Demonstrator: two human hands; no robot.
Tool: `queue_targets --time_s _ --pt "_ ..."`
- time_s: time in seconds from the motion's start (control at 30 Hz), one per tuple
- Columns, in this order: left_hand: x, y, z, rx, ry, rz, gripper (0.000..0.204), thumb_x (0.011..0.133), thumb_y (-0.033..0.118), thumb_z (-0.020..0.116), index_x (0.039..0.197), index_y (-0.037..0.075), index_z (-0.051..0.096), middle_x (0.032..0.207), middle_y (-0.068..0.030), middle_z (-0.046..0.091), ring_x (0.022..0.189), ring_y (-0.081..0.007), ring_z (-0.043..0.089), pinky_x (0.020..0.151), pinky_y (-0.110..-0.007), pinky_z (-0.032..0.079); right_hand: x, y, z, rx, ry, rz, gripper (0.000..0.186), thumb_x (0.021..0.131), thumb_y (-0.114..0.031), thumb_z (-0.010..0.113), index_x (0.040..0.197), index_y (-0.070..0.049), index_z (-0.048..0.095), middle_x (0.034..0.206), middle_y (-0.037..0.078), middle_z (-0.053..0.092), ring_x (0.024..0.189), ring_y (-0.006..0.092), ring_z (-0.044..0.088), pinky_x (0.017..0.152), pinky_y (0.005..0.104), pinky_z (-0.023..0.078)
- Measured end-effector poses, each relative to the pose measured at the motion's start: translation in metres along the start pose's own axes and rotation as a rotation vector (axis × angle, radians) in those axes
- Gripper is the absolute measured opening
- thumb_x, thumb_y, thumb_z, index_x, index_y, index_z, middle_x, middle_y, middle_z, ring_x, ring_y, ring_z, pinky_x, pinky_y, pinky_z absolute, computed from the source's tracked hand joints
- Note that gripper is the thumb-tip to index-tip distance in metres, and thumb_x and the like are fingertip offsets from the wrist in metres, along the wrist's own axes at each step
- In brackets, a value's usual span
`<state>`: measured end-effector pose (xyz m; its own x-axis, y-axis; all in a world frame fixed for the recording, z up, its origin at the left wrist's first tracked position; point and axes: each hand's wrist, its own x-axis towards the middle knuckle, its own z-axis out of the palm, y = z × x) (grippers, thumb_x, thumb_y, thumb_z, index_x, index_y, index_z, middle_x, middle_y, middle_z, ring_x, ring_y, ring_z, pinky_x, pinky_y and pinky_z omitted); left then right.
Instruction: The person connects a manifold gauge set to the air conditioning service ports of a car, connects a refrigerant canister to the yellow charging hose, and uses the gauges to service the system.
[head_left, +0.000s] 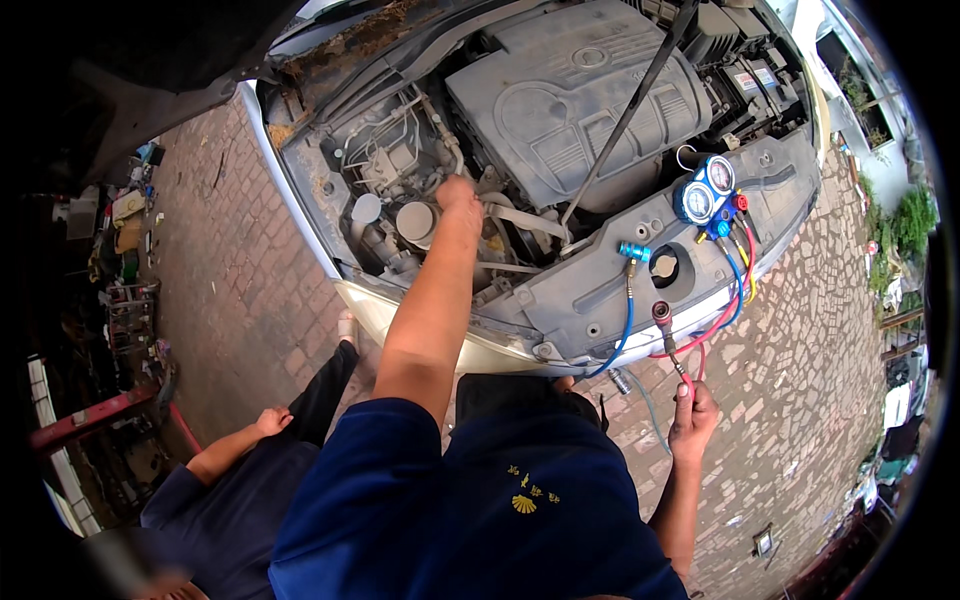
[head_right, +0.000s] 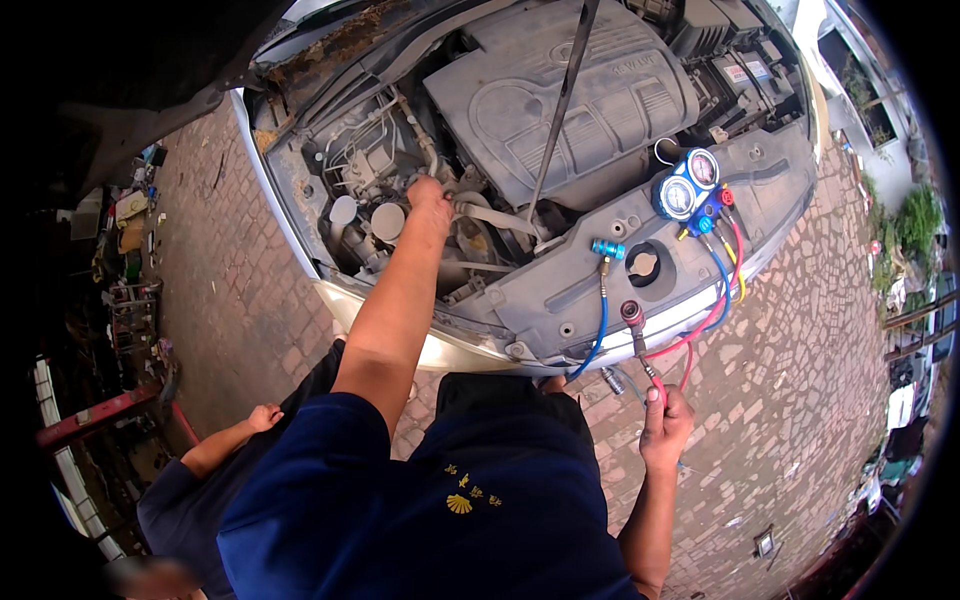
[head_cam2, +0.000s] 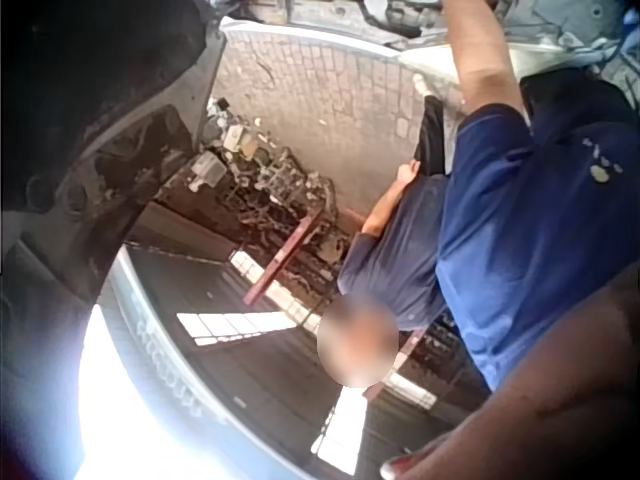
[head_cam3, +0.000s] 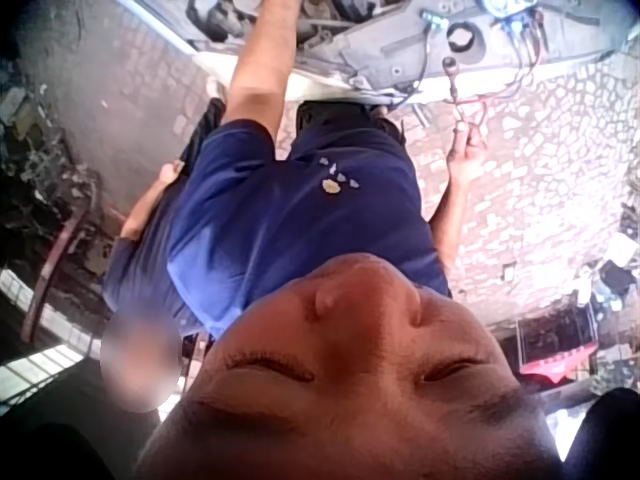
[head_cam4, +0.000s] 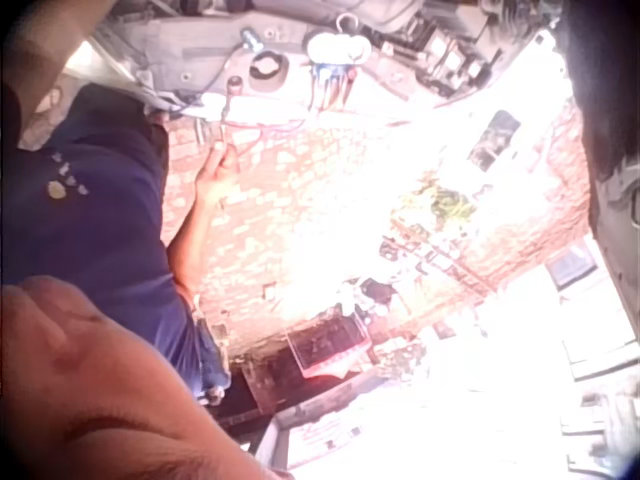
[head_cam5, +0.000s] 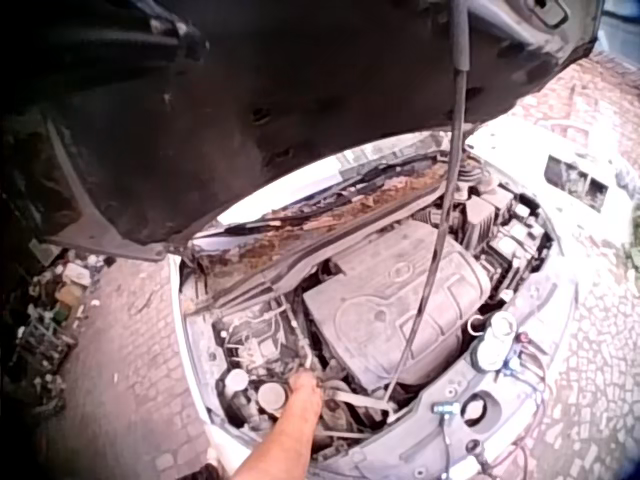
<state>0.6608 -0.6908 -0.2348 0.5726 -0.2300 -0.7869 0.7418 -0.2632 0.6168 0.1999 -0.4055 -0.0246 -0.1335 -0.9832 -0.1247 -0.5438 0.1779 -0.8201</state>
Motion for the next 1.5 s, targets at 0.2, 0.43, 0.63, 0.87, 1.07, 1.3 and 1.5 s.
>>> queue_targets --time_s 0.2,0.43,0.63,0.87,1.07,1.3,1.5 --pt "-0.026 -0.004 -0.004 -0.075 -0.118 0.023 0.020 0.105 0.023 0.050 0.104 0.007 0.062 0.091 -0.0088 0.060 0.068 -0.0239 0.054 0.054 -0.039 0.045 -0.002 -0.003 -0.003 -0.017 0.011 0.033 0.038 0.106 -0.032 0.063 0.082 -0.002 0.060 0.070 0.002 0.055 0.067 0.0113 0.049 0.061 0.0302 0.041" --pt "-0.027 -0.037 -0.017 -0.354 -0.173 -0.156 0.015 0.101 0.008 0.042 0.094 0.003 0.054 0.080 -0.0098 0.056 0.063 -0.0217 0.051 0.061 -0.039 0.049 -0.007 0.007 -0.009 -0.034 0.020 -0.009 0.036 0.105 -0.029 0.064 0.081 -0.002 0.059 0.067 0.002 0.053 0.062 0.0121 0.048 0.059 0.0310 0.041" --pt "-0.043 -0.039 -0.010 -0.264 -0.150 -0.055 0.016 0.099 0.002 0.038 0.094 0.003 0.054 0.076 -0.0098 0.055 0.061 -0.0212 0.049 0.059 -0.038 0.047 -0.012 0.007 -0.012 -0.012 0.030 0.010 0.035 0.105 -0.028 0.064 0.082 -0.002 0.059 0.066 0.003 0.053 0.062 0.0116 0.048 0.059 0.0308 0.041" --pt "-0.032 -0.036 -0.010 -0.233 -0.086 -0.093 0.017 0.100 0.004 0.038 0.103 0.002 0.055 0.078 -0.0107 0.057 0.061 -0.0222 0.052 0.059 -0.039 0.047 -0.014 0.007 -0.016 -0.011 -0.011 0.037 0.041 0.107 -0.034 0.062 0.082 -0.001 0.058 0.072 0.002 0.055 0.070 0.0107 0.048 0.064 0.0293 0.040" --pt "-0.037 -0.036 -0.011 -0.242 -0.101 -0.103 0.017 0.100 0.004 0.040 0.096 0.004 0.056 0.078 -0.0092 0.057 0.060 -0.0220 0.052 0.059 -0.037 0.048 -0.015 0.017 -0.016 -0.004 0.011 -0.006 0.035 0.104 -0.028 0.064 0.081 -0.002 0.058 0.065 0.003 0.052 0.062 0.0113 0.047 0.057 0.0314 0.038" --pt "-0.054 -0.043 -0.008 -0.326 -0.124 -0.121 0.018 0.104 0.012 0.041 0.092 0.007 0.054 0.074 -0.0058 0.055 0.061 -0.0202 0.053 0.062 -0.038 0.048 -0.017 0.014 -0.013 -0.003 0.003 -0.015 0.036 0.104 -0.029 0.064 0.082 -0.001 0.060 0.066 0.002 0.053 0.063 0.0114 0.047 0.059 0.0313 0.040" --pt "-0.059 -0.058 -0.001 -0.423 -0.083 -0.191 0.033 0.111 0.034 0.052 0.088 0.010 0.052 0.069 -0.0020 0.048 0.059 -0.0205 0.048 0.065 -0.042 0.049 -0.016 0.011 -0.005 -0.012 -0.022 -0.016 0.036 0.104 -0.029 0.064 0.082 -0.001 0.061 0.066 0.003 0.054 0.064 0.0119 0.048 0.059 0.0314 0.041"
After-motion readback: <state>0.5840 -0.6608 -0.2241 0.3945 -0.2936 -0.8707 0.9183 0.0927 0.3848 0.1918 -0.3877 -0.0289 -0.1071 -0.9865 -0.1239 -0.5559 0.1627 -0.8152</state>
